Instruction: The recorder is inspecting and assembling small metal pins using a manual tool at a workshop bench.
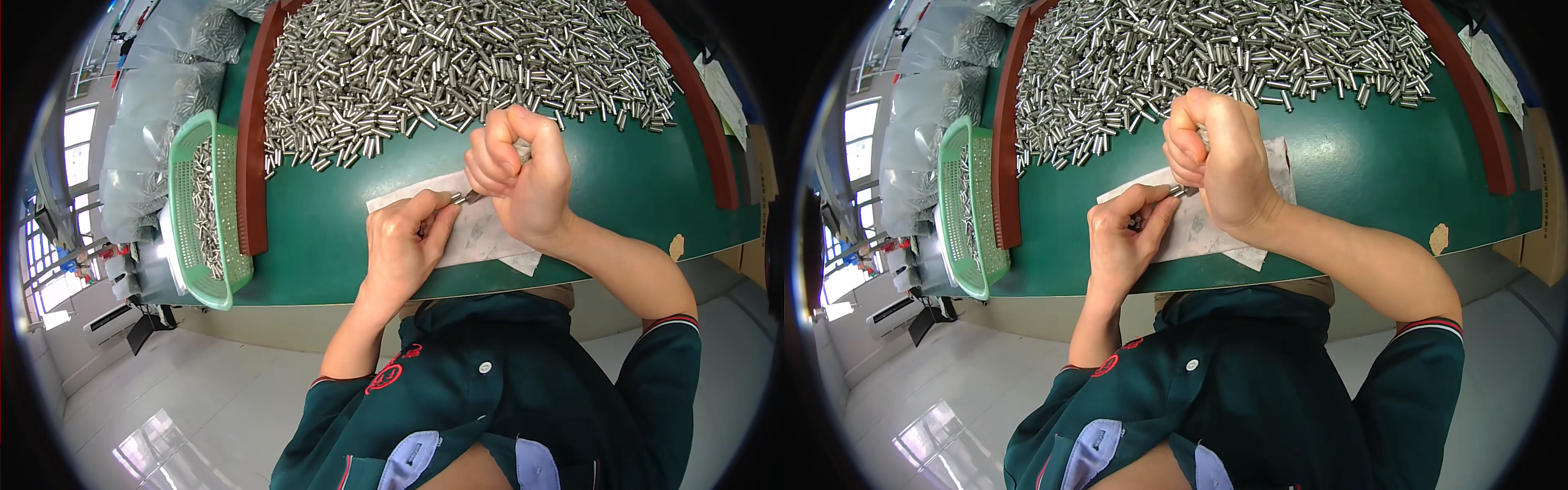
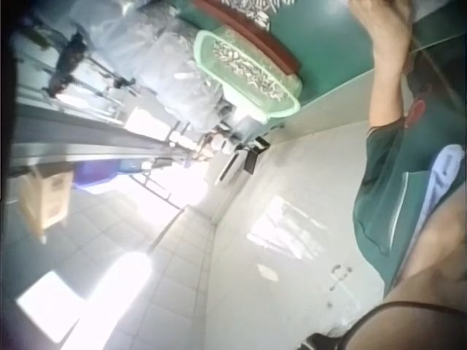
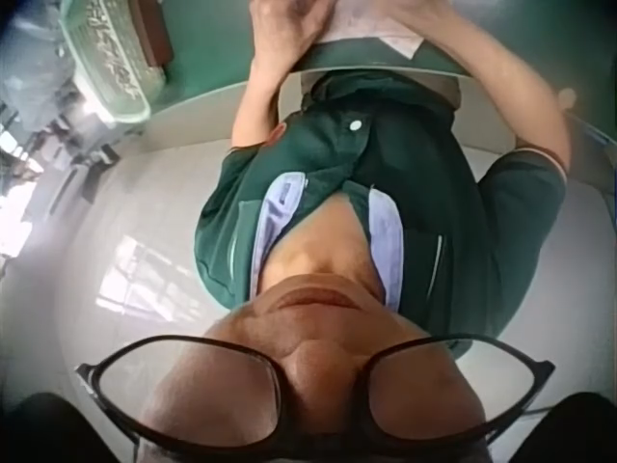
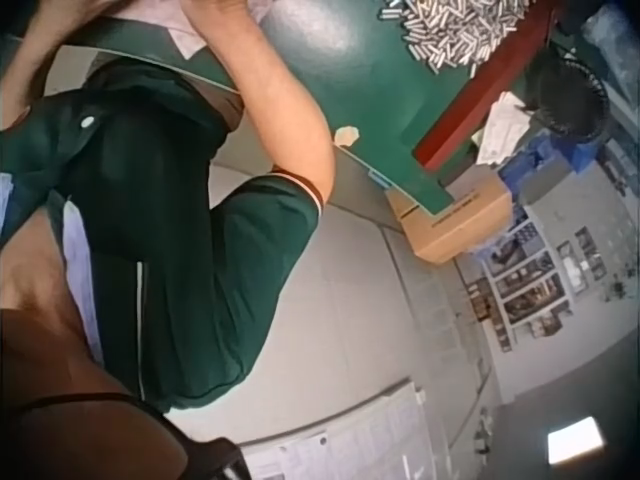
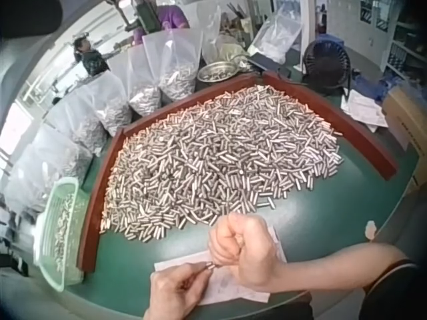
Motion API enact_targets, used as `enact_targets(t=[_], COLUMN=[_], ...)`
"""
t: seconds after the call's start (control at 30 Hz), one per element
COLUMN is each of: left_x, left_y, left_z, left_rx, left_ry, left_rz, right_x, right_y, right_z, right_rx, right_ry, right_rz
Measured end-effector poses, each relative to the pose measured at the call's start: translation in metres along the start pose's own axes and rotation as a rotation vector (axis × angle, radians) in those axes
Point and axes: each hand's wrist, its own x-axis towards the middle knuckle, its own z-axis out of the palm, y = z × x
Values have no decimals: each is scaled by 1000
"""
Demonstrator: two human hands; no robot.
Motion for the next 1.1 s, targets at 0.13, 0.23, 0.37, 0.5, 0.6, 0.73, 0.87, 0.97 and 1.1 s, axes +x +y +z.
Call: enact_targets(t=[0.13,0.23,0.37,0.5,0.6,0.73,0.87,0.97,1.1], left_x=[1,5,5,10,15,17,23,31,27], left_y=[-2,1,3,10,15,19,14,11,-18], left_z=[0,1,-4,-11,-6,-11,-13,-33,-41], left_rx=[-12,-10,8,260,532,698,629,-7,-1384], left_ry=[-5,-26,-13,-102,-149,-230,-274,-263,-274], left_rz=[1,3,20,143,338,476,345,83,-501], right_x=[-1,-6,-4,-10,-12,-13,-10,-11,-7], right_y=[3,6,9,12,14,10,9,8,7], right_z=[2,5,1,1,0,2,2,2,2], right_rx=[-76,-218,-355,-308,-223,-162,-147,-130,-128], right_ry=[-9,-12,-80,-70,-94,-103,-120,-113,-93], right_rz=[-24,-177,-235,-237,-223,-188,-185,-176,-147])
